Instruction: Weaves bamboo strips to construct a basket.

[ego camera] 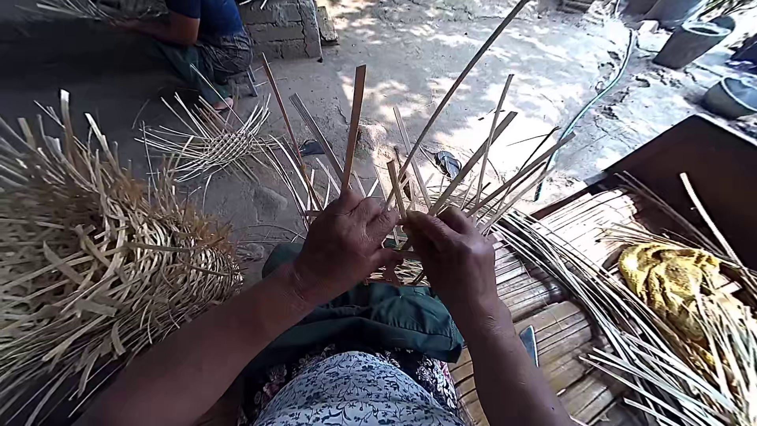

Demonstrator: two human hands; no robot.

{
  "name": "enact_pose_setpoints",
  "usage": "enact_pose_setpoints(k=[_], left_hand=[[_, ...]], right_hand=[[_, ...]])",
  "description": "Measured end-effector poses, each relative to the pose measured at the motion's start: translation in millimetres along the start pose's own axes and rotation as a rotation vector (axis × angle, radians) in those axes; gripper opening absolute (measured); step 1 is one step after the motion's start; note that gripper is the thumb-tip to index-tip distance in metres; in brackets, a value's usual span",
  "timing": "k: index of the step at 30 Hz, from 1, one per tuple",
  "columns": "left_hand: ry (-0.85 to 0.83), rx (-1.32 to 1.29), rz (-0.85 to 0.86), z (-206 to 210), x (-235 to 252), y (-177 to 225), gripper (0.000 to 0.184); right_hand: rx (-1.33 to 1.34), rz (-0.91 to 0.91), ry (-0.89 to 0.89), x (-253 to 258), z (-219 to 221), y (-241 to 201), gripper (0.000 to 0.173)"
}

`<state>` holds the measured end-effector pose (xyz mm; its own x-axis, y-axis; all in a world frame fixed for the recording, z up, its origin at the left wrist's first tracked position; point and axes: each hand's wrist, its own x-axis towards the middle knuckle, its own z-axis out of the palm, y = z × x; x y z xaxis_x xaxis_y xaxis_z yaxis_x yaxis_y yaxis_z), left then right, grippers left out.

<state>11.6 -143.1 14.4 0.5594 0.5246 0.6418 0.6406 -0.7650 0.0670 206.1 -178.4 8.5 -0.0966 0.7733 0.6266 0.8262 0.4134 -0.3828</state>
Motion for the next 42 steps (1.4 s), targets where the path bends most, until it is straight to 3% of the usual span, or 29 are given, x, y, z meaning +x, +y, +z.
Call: enact_pose_setpoints(k=[3, 7, 10, 12, 16, 21, 23, 28, 33, 37, 42], left_hand=[[-0.114, -0.213, -0.106, -10.5, 2.4, -8.0, 0.043], [-0.287, -0.597, -0.473, -23.8, 10.2, -20.2, 0.047], [-0.231, -0.635, -0.577, -18.3, 5.8, -16.7, 0.023], [-0.13, -0.715, -0.52, -14.7, -0.2, -12.6, 0.01], [0.086, -0.815, -0.3, -2.5, -10.1, -6.8, 0.013], [0.02, -0.267, -0.206, 11.0, 10.1, -1.9, 0.026], [0.024, -0.246, -0.201, 10.3, 16.2, -1.8, 0.027], [0.271, -0.185, -0.199, -2.2, -3.9, -13.0, 0.028], [0.158, -0.033, -0.245, 9.7, -18.6, -6.9, 0.074], [0.186, -0.055, -0.212, 15.0, -18.4, -0.2, 0.066], [0.084, -0.086, -0.133, 9.7, -13.7, -1.9, 0.053]], right_hand=[[-0.017, -0.105, -0.098, 1.4, -6.2, 4.9, 0.018], [0.036, -0.184, -0.133, -0.6, -5.9, 4.0, 0.022], [0.031, -0.146, -0.151, -2.7, -0.7, -4.7, 0.025], [0.012, -0.031, -0.204, 0.0, -5.0, -9.6, 0.028], [-0.001, 0.138, -0.334, 10.1, -17.5, -12.5, 0.035], [-0.101, 0.111, -0.286, 5.3, -9.8, -14.5, 0.029], [-0.116, 0.115, -0.234, 2.1, -8.4, -15.2, 0.029], [-0.066, 0.152, -0.181, -0.1, -20.1, -5.7, 0.034], [-0.057, 0.128, -0.157, -1.8, -23.5, -1.8, 0.032], [-0.04, 0.148, -0.186, -1.5, -24.4, -1.4, 0.029], [-0.015, 0.179, -0.15, -4.0, -28.8, -5.9, 0.024]])
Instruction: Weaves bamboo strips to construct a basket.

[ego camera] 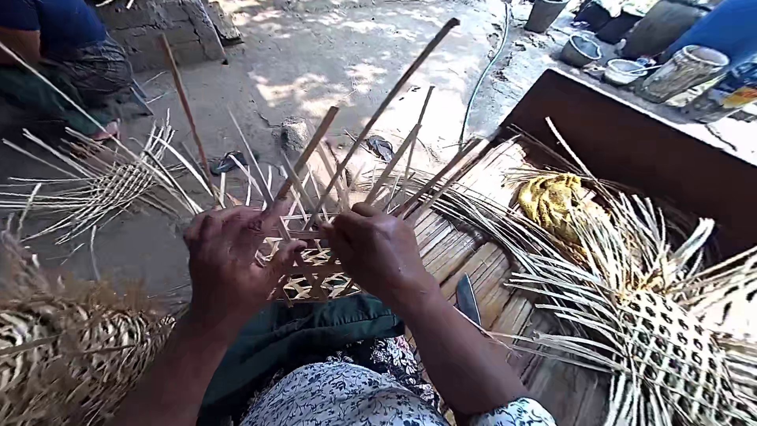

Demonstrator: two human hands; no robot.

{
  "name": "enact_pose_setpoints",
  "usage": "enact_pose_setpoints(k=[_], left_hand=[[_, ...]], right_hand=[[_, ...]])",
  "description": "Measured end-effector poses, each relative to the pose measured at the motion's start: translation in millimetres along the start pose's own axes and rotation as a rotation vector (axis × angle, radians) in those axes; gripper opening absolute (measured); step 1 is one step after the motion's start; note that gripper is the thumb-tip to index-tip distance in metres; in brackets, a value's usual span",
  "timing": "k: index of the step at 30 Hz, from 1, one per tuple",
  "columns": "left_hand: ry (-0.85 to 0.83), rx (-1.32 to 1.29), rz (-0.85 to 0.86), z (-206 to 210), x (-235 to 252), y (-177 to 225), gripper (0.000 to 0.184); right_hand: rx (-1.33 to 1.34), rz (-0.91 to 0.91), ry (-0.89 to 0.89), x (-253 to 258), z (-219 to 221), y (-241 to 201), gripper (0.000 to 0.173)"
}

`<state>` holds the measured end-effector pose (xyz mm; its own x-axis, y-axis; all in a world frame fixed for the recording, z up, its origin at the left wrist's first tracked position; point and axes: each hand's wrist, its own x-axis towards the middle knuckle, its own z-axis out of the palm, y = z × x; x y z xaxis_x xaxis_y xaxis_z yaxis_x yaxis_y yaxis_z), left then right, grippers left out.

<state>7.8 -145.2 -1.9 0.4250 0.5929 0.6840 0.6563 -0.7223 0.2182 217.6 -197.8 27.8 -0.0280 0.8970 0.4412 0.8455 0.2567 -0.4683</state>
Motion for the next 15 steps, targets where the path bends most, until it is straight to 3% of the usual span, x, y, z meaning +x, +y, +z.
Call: enact_pose_setpoints(k=[5, 9, 12, 15], left_hand=[[-0.028, -0.049, 0.027, -1.5, -2.1, -12.4, 0.045], [-0.091, -0.18, -0.033, -2.4, -13.1, -47.1, 0.043], [-0.143, -0.308, -0.11, -7.6, -17.1, -57.3, 0.043], [-0.166, -0.386, -0.179, -14.6, -18.5, -61.3, 0.043]], right_hand=[[0.154, -0.061, 0.137, -11.3, -12.8, 4.5, 0.013], [0.285, -0.056, 0.344, -29.5, -23.6, 58.4, 0.011], [0.0, 0.273, 0.293, -48.6, -29.7, 142.0, 0.019], [-0.144, 0.828, -0.038, -71.9, -40.6, 242.5, 0.029]])
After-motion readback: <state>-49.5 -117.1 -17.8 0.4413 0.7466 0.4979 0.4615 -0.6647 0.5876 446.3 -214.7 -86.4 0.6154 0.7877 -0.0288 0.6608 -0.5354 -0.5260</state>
